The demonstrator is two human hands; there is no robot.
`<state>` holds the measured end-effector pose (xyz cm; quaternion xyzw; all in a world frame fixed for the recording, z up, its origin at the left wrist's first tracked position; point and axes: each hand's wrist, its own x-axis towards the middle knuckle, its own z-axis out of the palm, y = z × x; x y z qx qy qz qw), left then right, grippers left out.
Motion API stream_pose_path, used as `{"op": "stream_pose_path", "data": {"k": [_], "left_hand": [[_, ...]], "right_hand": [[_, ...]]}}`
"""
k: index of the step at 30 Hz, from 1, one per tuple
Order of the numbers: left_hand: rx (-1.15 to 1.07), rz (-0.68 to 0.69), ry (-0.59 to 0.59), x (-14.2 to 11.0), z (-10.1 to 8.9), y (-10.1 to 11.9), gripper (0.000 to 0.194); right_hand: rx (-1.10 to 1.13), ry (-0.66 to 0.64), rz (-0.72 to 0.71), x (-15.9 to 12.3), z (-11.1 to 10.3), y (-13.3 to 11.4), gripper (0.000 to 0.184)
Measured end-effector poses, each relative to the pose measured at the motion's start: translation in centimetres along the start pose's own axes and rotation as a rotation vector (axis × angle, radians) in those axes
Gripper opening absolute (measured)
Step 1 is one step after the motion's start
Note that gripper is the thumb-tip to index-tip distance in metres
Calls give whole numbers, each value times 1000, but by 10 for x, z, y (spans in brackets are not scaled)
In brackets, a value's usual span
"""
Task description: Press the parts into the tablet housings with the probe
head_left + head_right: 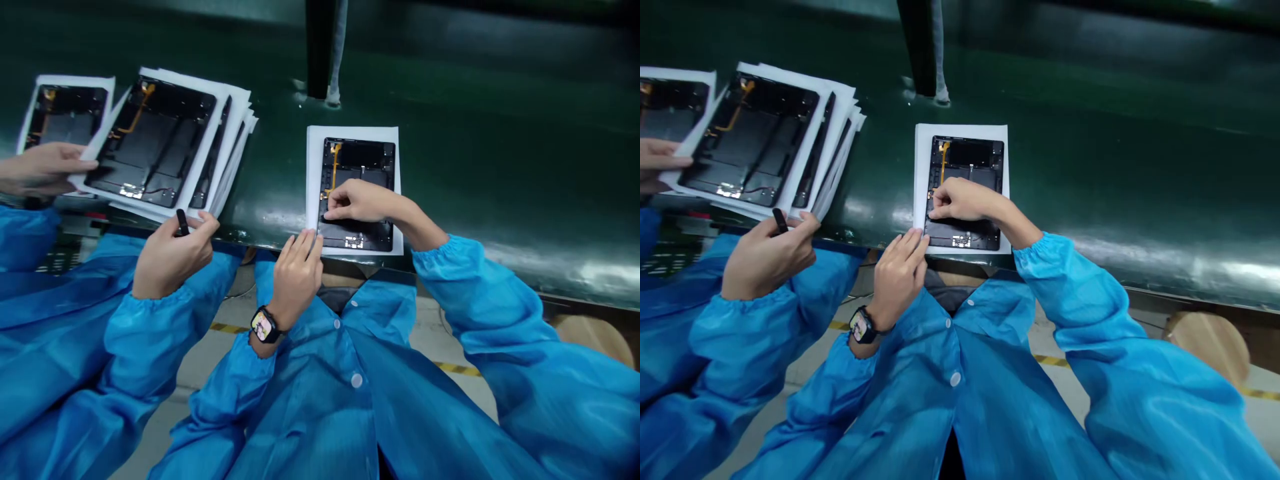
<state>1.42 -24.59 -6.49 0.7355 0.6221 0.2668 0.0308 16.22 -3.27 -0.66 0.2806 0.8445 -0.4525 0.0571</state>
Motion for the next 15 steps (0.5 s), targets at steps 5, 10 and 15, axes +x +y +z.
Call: {"op": "stream_pose_path", "data": {"k": [5, 10, 15], "left_hand": [[25, -39, -5, 1, 7, 4, 48], [80, -30, -30, 2, 0, 8, 47], [94, -35, -11, 4, -4, 9, 48]], "right_hand": [[35, 3, -10, 2, 0, 4, 33], [33, -9, 20, 4, -4, -6, 41], [75, -20, 23, 4, -6, -16, 46]]}}
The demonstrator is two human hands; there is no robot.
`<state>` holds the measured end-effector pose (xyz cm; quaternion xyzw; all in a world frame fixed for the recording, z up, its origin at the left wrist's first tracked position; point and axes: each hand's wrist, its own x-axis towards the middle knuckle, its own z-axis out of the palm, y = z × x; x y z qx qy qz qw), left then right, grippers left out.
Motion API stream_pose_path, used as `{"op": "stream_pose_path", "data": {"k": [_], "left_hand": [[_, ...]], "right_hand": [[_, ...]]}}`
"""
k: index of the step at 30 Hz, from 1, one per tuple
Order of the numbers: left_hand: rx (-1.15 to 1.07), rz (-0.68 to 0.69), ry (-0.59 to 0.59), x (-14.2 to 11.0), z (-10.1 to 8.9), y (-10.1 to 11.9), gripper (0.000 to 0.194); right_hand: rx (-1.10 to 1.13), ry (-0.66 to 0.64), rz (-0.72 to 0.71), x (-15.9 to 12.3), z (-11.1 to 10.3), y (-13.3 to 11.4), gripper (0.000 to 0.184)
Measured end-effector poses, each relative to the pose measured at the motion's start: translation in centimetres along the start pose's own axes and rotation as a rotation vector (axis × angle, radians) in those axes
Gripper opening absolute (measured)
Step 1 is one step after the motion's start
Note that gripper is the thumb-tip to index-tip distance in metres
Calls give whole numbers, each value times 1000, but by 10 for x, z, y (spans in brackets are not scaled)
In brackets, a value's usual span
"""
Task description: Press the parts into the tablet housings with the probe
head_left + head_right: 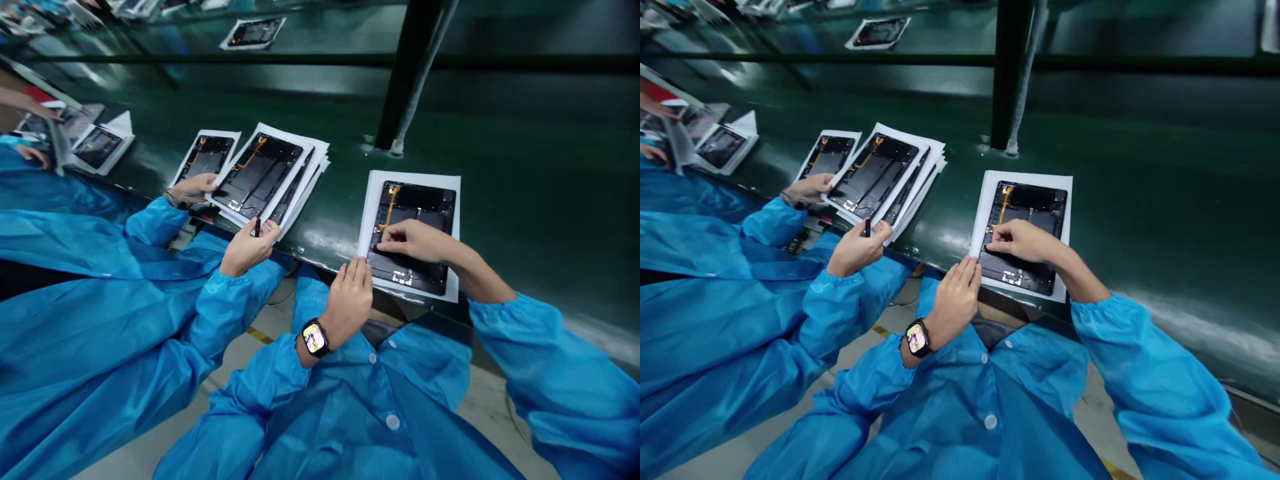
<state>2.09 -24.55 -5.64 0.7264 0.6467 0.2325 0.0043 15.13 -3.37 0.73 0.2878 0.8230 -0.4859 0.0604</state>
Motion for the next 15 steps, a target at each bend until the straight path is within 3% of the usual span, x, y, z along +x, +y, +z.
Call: {"op": "stream_pose_path", "data": {"k": [9, 15], "left_hand": [[-119, -63, 44, 0, -3, -6, 59], [-619, -162, 65, 4, -25, -20, 50]], "right_hand": [[13, 2, 48, 5, 1, -14, 57], [63, 12, 33, 9, 5, -13, 63]]}}
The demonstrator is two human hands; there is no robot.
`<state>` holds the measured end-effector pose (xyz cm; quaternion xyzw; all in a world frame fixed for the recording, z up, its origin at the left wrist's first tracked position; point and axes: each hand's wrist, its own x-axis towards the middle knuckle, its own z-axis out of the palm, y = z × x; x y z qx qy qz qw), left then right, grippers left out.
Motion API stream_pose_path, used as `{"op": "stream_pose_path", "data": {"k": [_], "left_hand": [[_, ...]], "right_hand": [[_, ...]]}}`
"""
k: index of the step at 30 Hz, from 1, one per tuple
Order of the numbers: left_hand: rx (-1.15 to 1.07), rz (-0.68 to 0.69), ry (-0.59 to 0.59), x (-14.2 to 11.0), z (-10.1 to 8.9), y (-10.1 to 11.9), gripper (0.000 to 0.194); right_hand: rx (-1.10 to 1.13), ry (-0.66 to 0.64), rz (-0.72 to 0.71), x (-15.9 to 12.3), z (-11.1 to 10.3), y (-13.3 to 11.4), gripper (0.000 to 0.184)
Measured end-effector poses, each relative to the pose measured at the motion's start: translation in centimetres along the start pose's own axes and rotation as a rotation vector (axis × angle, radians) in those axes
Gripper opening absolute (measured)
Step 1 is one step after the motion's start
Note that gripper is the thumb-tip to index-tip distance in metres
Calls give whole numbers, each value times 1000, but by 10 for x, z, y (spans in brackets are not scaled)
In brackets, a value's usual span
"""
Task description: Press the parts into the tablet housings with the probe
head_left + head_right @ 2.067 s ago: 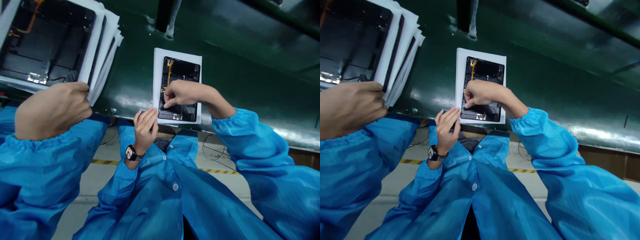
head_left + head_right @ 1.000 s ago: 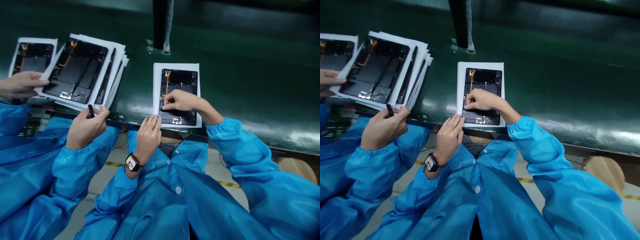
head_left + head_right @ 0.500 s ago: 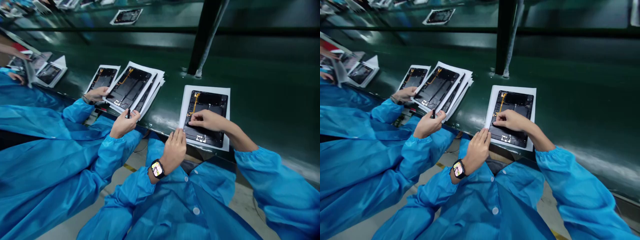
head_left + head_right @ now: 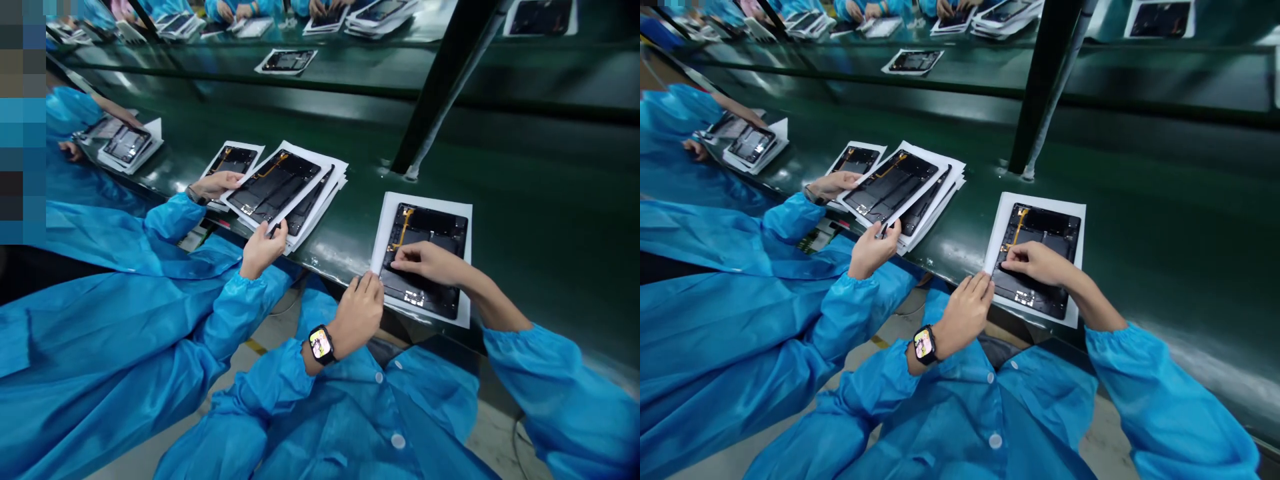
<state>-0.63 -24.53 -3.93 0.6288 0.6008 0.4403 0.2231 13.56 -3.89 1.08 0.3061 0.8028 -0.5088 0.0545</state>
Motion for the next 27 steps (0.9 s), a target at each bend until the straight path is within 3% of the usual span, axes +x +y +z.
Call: {"op": "stream_pose_path", "data": {"k": [4, 7, 10, 15, 20, 27], "left_hand": [[-222, -76, 86, 2, -30, 0, 32], [-402, -316, 329, -4, -55, -10, 17], [-494, -541, 556, -9, -78, -29, 27], [-716, -725, 670, 6, -109, -60, 43], [-887, -830, 709, 33, -117, -69, 43], [-921, -836, 773, 44, -113, -67, 27]], "right_hand": [[14, 33, -13, 1, 3, 0, 61], [35, 54, -16, 1, 6, -3, 59], [40, 69, -15, 3, 9, -5, 57], [33, 84, -7, 5, 13, -2, 56], [38, 105, 6, 5, 14, 2, 55], [61, 137, -36, 2, 16, 5, 52]]}}
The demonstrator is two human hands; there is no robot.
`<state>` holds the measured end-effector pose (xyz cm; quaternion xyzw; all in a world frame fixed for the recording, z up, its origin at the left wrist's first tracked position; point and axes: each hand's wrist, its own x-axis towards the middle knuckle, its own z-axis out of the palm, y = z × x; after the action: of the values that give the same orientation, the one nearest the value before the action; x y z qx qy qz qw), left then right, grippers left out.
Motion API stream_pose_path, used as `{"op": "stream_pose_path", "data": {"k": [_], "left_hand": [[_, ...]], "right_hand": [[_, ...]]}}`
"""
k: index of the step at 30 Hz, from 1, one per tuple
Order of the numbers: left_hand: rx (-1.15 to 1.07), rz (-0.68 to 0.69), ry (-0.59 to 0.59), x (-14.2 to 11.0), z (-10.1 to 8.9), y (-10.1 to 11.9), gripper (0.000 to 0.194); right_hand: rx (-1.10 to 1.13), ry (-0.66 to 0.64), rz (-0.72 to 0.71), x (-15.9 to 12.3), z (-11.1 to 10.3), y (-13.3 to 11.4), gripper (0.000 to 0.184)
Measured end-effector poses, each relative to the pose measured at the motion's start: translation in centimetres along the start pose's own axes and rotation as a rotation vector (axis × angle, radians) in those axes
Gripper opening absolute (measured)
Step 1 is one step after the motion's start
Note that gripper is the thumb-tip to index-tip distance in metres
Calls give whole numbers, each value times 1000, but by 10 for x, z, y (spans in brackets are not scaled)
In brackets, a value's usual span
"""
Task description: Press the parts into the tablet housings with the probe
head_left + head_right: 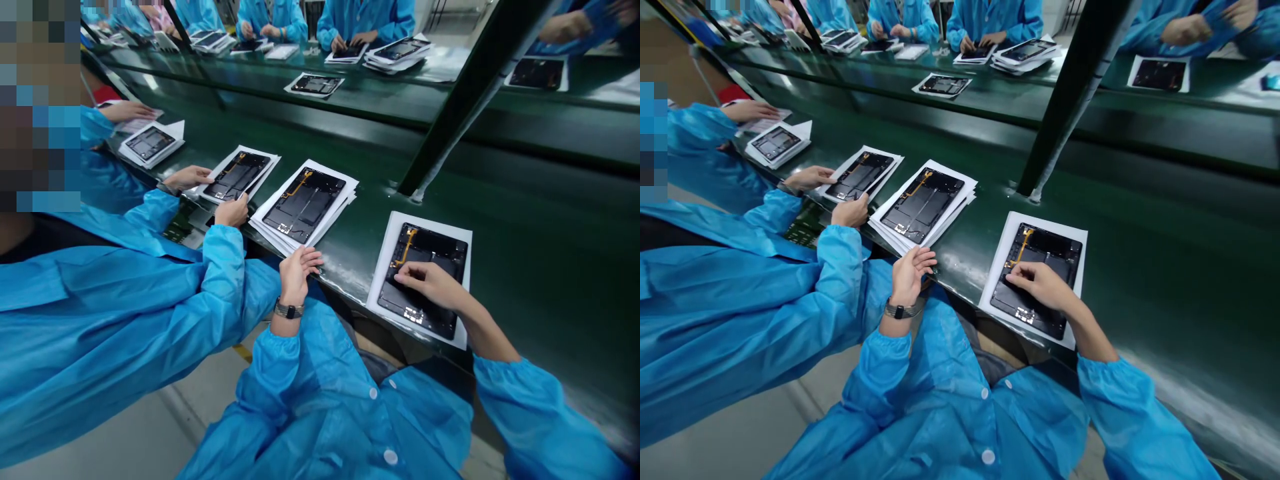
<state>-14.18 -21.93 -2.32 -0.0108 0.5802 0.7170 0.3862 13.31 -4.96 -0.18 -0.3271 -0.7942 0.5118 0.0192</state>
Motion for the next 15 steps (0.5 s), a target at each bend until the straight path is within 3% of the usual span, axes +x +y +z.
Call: {"op": "stream_pose_path", "data": {"k": [5, 9, 15], "left_hand": [[-22, -6, -49, -11, 12, -1, 25], [-10, -89, -102, -17, 16, -7, 30], [-12, -85, -70, -8, 16, -9, 33]], "right_hand": [[18, 21, 1, 0, 1, -1, 52], [17, 12, -9, 1, 0, 0, 53], [26, 25, -33, 3, 0, 5, 52]]}}
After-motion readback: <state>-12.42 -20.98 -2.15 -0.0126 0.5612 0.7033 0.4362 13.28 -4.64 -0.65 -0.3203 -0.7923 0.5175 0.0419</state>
